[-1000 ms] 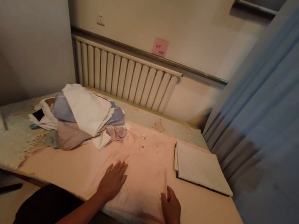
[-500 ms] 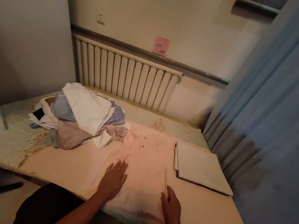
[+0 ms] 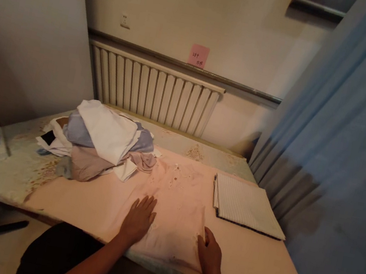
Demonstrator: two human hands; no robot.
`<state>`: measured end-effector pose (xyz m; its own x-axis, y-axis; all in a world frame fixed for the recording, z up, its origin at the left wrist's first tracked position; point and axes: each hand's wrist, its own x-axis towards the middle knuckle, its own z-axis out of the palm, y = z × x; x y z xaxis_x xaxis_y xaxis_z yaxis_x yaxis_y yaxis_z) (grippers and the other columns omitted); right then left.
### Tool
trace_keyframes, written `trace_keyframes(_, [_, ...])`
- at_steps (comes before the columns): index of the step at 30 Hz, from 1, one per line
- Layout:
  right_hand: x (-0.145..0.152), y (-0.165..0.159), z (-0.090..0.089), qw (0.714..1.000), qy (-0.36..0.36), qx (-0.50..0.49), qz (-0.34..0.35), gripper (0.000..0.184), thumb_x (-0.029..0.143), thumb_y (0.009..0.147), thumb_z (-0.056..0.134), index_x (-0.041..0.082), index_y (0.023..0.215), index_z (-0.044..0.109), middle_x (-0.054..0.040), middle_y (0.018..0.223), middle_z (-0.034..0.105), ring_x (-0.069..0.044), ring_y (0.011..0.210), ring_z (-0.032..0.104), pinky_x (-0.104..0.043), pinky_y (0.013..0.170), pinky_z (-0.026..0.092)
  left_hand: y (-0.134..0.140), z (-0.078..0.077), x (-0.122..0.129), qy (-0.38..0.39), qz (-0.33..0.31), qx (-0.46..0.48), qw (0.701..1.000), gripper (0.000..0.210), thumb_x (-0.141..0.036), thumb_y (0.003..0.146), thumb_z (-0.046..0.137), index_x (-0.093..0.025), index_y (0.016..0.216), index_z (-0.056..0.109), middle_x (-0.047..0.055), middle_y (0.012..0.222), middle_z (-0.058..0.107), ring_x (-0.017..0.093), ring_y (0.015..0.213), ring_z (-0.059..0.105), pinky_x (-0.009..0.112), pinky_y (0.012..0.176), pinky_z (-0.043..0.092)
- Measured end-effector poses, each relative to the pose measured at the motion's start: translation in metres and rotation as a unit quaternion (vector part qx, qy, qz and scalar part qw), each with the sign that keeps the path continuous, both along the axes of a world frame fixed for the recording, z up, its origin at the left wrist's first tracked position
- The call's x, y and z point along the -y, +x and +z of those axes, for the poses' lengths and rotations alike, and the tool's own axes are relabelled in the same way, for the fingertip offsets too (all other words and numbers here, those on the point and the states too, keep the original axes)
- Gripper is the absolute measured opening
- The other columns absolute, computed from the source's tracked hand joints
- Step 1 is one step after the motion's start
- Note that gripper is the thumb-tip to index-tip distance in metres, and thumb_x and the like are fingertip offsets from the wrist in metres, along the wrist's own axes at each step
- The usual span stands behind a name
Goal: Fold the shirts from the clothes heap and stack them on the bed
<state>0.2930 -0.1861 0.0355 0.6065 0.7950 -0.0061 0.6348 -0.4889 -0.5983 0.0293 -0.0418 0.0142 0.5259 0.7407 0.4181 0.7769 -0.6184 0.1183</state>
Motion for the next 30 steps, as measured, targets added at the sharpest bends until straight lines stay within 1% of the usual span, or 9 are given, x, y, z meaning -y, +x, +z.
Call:
trace_keyframes(3, [0.0001, 0.0023, -0.0046, 1.0, 0.01, -0.009, 0.021, 0.048, 0.037, 0.087, 0.041, 0.016, 0.129, 0.055, -0.0075, 0.113, 0.069, -0.022, 0.1, 0.065, -0.029, 0.084, 0.046, 0.0002, 0.0009, 0.0004, -0.001, -0.001, 0.003, 1.0, 0.046, -0.035, 0.097, 0.034, -0.022, 0.139, 0.047, 0.009, 0.143, 0.052, 0.026, 0.136, 0.041, 0.05, 0.111, 0.03])
trace_keyframes(6, [0.0003, 0.0036, -0.0072, 1.0, 0.009, -0.009, 0.022, 0.049, 0.038, 0.088, 0.04, 0.016, 0.129, 0.055, -0.0075, 0.112, 0.069, -0.023, 0.1, 0.065, -0.029, 0.083, 0.046, 0.0002, 0.0009, 0.0005, -0.005, 0.0, 0.002, 1.0, 0.046, -0.035, 0.097, 0.033, -0.022, 0.139, 0.047, 0.009, 0.143, 0.052, 0.026, 0.136, 0.041, 0.05, 0.111, 0.031])
trace_keyframes(12, [0.0005, 0.0013, -0.0029, 1.0, 0.008, -0.013, 0.011, 0.048, 0.037, 0.087, 0.042, 0.018, 0.129, 0.056, -0.0064, 0.11, 0.07, -0.021, 0.099, 0.066, -0.028, 0.083, 0.047, -0.0002, -0.0019, -0.0006, 0.0, -0.001, 0.009, 1.0, 0.046, -0.035, 0.096, 0.035, -0.023, 0.14, 0.046, 0.008, 0.143, 0.053, 0.026, 0.136, 0.041, 0.049, 0.111, 0.03])
trace_keyframes(16, [0.0006, -0.0001, 0.0003, 1.0, -0.001, -0.01, 0.002, 0.048, 0.036, 0.086, 0.043, 0.019, 0.128, 0.057, -0.0067, 0.112, 0.07, -0.022, 0.103, 0.065, -0.028, 0.085, 0.047, 0.0, -0.0003, 0.0003, 0.003, -0.001, 0.006, 1.0, 0.046, -0.035, 0.097, 0.034, -0.022, 0.139, 0.047, 0.008, 0.143, 0.052, 0.026, 0.136, 0.041, 0.049, 0.111, 0.03])
trace_keyframes(21, [0.0008, 0.0018, -0.0046, 1.0, 0.014, -0.011, 0.02, 0.049, 0.037, 0.087, 0.041, 0.017, 0.129, 0.056, -0.0075, 0.113, 0.069, -0.021, 0.101, 0.065, -0.029, 0.084, 0.047, 0.0, 0.0006, 0.001, 0.005, 0.0, 0.006, 1.0, 0.046, -0.034, 0.097, 0.034, -0.022, 0.139, 0.047, 0.008, 0.143, 0.052, 0.026, 0.136, 0.041, 0.049, 0.111, 0.03])
trace_keyframes(25, [0.0005, 0.0036, -0.0093, 1.0, 0.016, -0.006, 0.021, 0.049, 0.038, 0.087, 0.041, 0.017, 0.128, 0.056, -0.0075, 0.114, 0.069, -0.022, 0.101, 0.065, -0.03, 0.085, 0.046, -0.0002, -0.0003, 0.0004, 0.004, 0.001, -0.001, 1.0, 0.046, -0.034, 0.097, 0.034, -0.022, 0.139, 0.046, 0.008, 0.143, 0.052, 0.025, 0.136, 0.041, 0.049, 0.111, 0.03])
trace_keyframes(30, [0.0006, 0.0035, -0.0083, 1.0, 0.013, -0.013, 0.019, 0.05, 0.04, 0.087, 0.039, 0.016, 0.129, 0.055, -0.0077, 0.111, 0.069, -0.023, 0.1, 0.065, -0.03, 0.084, 0.046, 0.0002, -0.001, -0.0005, -0.005, 0.001, -0.002, 1.0, 0.047, -0.035, 0.097, 0.034, -0.022, 0.139, 0.046, 0.008, 0.143, 0.052, 0.026, 0.136, 0.041, 0.049, 0.112, 0.029])
